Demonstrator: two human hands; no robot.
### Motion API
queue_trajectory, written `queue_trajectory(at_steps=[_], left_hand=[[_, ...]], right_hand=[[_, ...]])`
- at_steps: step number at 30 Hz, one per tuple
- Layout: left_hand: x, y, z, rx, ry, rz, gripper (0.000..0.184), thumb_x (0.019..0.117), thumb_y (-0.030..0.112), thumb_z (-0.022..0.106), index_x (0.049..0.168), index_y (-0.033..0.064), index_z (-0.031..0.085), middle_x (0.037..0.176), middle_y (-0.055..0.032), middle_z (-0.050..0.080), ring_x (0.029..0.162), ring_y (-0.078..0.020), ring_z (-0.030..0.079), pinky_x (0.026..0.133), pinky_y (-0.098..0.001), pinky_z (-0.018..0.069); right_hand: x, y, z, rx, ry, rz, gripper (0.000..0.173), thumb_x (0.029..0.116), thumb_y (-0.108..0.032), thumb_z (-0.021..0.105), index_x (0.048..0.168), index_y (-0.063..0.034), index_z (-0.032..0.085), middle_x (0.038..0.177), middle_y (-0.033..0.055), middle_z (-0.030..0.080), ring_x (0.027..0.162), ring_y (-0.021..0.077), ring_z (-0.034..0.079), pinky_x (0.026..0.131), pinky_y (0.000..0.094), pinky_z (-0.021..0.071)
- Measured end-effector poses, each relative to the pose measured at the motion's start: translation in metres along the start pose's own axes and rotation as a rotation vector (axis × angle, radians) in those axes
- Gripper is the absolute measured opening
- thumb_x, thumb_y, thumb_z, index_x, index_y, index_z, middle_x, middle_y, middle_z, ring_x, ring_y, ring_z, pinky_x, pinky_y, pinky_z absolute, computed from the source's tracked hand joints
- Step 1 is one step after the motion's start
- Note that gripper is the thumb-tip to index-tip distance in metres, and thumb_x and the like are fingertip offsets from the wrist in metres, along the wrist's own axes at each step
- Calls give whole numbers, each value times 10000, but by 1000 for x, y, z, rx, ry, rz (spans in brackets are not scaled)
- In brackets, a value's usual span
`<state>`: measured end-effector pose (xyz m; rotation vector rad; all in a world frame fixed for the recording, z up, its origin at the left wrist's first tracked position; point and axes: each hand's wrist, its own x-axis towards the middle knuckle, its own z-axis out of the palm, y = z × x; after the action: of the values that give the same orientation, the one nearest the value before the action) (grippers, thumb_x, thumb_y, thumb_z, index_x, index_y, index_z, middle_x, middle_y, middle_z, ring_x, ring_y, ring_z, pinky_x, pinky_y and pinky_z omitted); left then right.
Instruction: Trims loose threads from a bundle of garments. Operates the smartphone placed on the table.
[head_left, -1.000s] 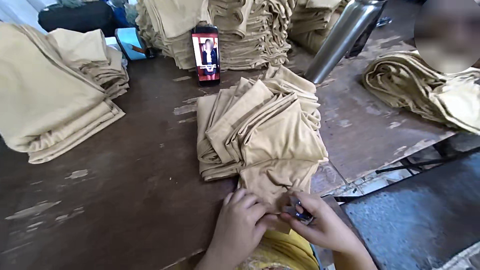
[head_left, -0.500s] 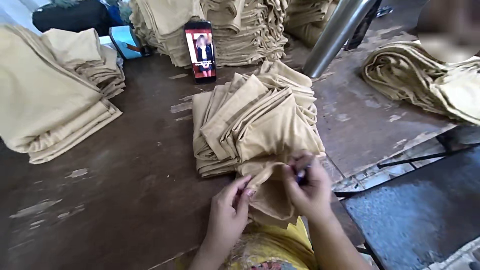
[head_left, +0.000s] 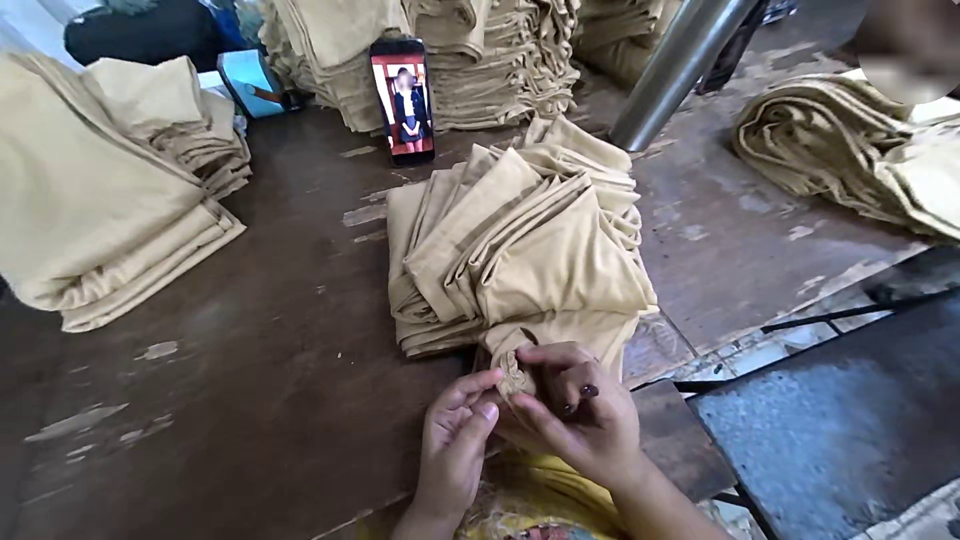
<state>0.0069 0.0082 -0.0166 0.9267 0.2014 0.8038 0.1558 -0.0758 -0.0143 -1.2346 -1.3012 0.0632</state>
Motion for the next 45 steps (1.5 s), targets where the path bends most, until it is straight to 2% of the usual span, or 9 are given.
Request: queue_trajectory(at_steps=[5, 9, 13, 20, 27, 31, 34, 38, 45], left_hand=[[-3, -1, -3, 53, -35, 38, 257, 1013, 207, 614, 1212, 129, 757, 1185, -40, 747, 1077, -105, 703, 967, -297, 559], [-4, -1, -6, 44, -66, 52, 275, 1026, 218, 598, 1232, 105, 741, 1173, -52, 749, 1068, -112, 708, 968, -312, 561], [-3, -2, -5, 67, -66, 77, 274, 1026, 199, 598, 1250, 110, 728, 1191, -40, 741, 1064, -104, 704, 960, -297, 563], [-5, -8, 5, 334, -27, 233, 377, 910, -35, 695, 1262, 99, 697, 1231, -8, 712, 1018, -104, 720, 895, -284, 613], [-5, -22, 10, 606, 19, 454, 223, 924, 100, 747, 1144, 142, 750, 1215, 26, 664, 1085, -15, 649, 932, -189, 565], [-6, -17, 11, 609, 58, 418, 160, 937, 59, 712, 1068, 132, 769, 1156, 24, 680, 1028, -10, 661, 892, -174, 573], [-5, -11, 11, 495, 119, 315, 103, 935, 90, 725, 1012, 131, 778, 1104, 46, 716, 998, -11, 677, 844, -170, 582], [-4, -9, 9, 298, 159, 214, 80, 957, 196, 706, 991, 169, 774, 1068, 68, 743, 947, -4, 689, 832, -182, 580], [-5, -7, 4, 186, 101, 193, 83, 939, 197, 729, 987, 148, 776, 1129, 21, 737, 1013, -38, 689, 867, -202, 578]], right_hand=[[2, -4, -3, -14, 26, -38, 215, 929, -66, 741, 876, -64, 533, 877, 51, 699, 879, 114, 687, 813, 245, 573], [3, -9, -13, 120, -57, 80, 192, 949, -92, 703, 901, -90, 517, 918, 28, 694, 847, 62, 655, 745, 185, 537], [1, -9, -14, 18, -86, 50, 265, 938, -204, 754, 943, -86, 517, 1042, 62, 681, 1011, 111, 665, 866, 240, 565], [-4, -25, -13, -307, -97, -122, 208, 987, -132, 687, 870, -73, 525, 863, 63, 654, 908, 148, 672, 853, 264, 565], [-9, -44, -8, -400, -175, -218, 148, 1015, -121, 622, 898, -112, 532, 874, 47, 623, 905, 174, 631, 848, 284, 537], [-12, -48, -7, -257, -234, -205, 161, 1015, -139, 636, 904, -110, 523, 872, 53, 608, 876, 165, 630, 831, 273, 545], [-16, -45, -14, -163, -282, -28, 205, 1020, -226, 632, 895, -97, 531, 852, 51, 605, 828, 126, 614, 776, 235, 529], [-21, -29, -26, -389, -314, 166, 418, 1038, -464, 551, 889, -75, 579, 709, 24, 540, 622, 94, 530, 587, 247, 477], [-23, -26, -19, -582, -299, 133, 417, 1037, -449, 503, 818, -104, 584, 647, 8, 530, 573, 126, 530, 525, 288, 451]])
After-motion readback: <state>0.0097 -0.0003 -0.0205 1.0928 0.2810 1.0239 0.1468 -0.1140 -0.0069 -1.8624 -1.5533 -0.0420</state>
